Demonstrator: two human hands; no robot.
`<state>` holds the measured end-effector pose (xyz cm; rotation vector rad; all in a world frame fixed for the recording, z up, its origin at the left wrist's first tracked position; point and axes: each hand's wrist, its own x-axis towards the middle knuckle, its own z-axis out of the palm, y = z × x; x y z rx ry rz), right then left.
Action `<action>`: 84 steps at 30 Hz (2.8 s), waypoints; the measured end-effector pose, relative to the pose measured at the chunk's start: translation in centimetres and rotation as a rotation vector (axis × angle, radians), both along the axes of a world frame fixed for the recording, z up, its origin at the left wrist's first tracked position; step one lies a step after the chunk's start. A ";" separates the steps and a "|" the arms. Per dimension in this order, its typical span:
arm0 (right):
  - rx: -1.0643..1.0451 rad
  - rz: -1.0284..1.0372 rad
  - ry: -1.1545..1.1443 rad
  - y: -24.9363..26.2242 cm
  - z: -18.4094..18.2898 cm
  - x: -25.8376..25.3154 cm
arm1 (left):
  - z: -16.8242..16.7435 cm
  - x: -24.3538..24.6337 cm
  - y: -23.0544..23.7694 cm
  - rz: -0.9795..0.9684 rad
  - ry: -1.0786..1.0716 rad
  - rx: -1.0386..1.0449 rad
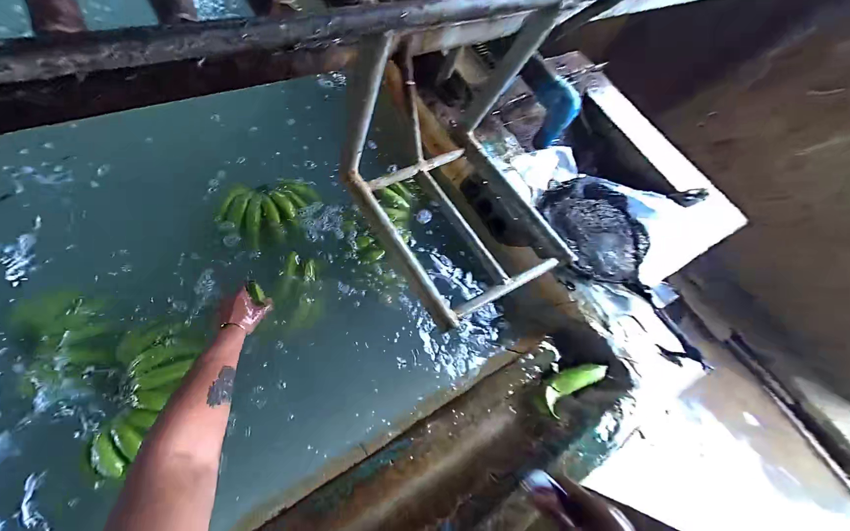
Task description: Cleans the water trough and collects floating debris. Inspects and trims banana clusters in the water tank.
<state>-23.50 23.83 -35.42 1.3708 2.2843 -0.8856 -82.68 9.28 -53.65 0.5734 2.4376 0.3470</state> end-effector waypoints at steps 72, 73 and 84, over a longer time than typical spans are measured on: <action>-1.361 0.206 0.109 1.7 -11.4 -25.6 | 3.7 28.4 -11.5 1.552 -0.652 1.076; -1.366 0.176 0.139 2.8 -10.6 -25.0 | 3.6 27.8 -12.7 1.504 -0.674 1.035; -0.011 1.269 -0.102 -9.4 -14.1 -41.7 | 9.0 19.5 -20.4 1.662 -0.491 0.945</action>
